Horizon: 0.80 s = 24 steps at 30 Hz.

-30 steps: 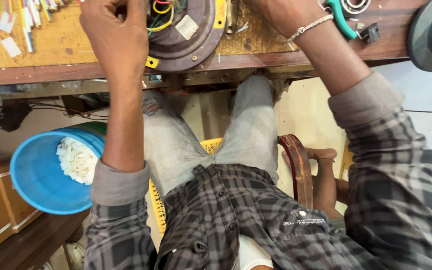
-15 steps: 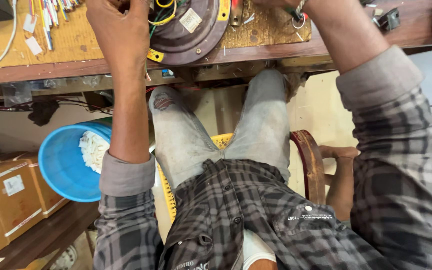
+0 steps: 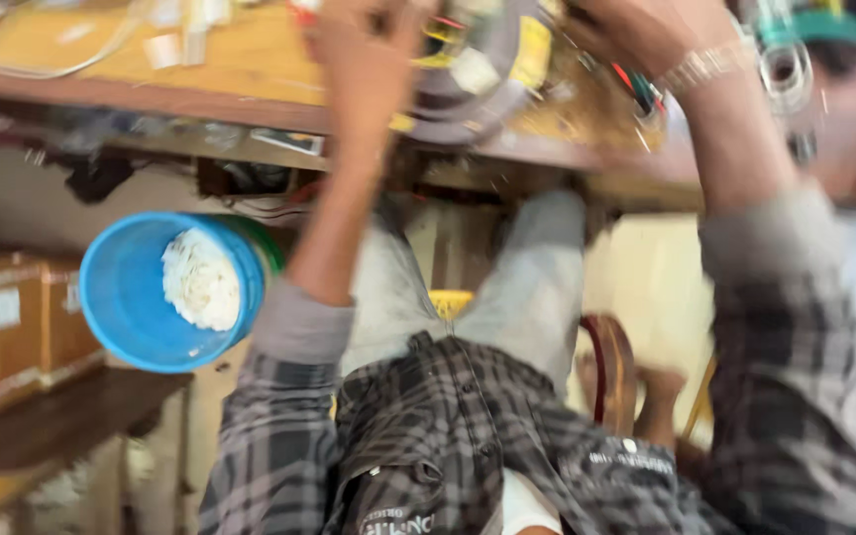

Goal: The person is assembling a small electrical component, likely a fan motor, by hand. They are seen handling small parts, wires, and a circular metal base, carefully fitting pieces together.

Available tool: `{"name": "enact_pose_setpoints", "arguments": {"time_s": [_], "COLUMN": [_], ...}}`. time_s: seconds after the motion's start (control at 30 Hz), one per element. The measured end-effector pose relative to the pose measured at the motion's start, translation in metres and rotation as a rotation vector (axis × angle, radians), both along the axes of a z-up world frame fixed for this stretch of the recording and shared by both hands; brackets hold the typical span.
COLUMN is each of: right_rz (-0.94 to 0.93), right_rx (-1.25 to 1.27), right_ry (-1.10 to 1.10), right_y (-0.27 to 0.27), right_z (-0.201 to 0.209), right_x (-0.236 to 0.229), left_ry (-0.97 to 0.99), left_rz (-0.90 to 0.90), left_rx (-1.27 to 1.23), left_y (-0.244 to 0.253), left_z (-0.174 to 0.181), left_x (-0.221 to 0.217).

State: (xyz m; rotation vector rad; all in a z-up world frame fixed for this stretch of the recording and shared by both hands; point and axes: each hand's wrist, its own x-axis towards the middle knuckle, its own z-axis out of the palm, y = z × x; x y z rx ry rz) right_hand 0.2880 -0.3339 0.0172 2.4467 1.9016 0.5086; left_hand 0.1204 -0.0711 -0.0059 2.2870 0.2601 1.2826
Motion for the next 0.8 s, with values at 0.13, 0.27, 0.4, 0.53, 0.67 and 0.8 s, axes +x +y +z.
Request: {"name": "enact_pose_setpoints", "arguments": {"time_s": [0.13, 0.27, 0.4, 0.53, 0.67, 0.8], "right_rz": [-0.223, -0.397, -0.362, -0.242, -0.288, -0.29], "right_rx": [0.425, 0.899, 1.162, 1.18, 1.141, 1.147], "right_ry": [0.32, 0.786, 1.081, 1.043, 0.95, 0.908], "right_y": [-0.003, 0.005, 0.03, 0.071, 0.091, 0.099], "right_z": [0.012, 0.006, 0.004, 0.005, 0.011, 0.014], "right_x": [-0.04, -0.074, -0.092, -0.095, -0.101, -0.111], "left_ry": [0.035, 0.053, 0.105, 0.096, 0.059, 0.038], "left_rz": [-0.254, -0.242, -0.27, -0.245, -0.312, -0.336], "left_rx": [-0.459, -0.549, -0.602, -0.615, -0.588, -0.588], "left_y": [-0.017, -0.014, -0.011, -0.009, -0.005, -0.003], "left_z": [0.012, 0.018, 0.024, 0.027, 0.032, 0.033], "left_x": [-0.01, -0.017, -0.015, -0.019, -0.018, -0.02]}}
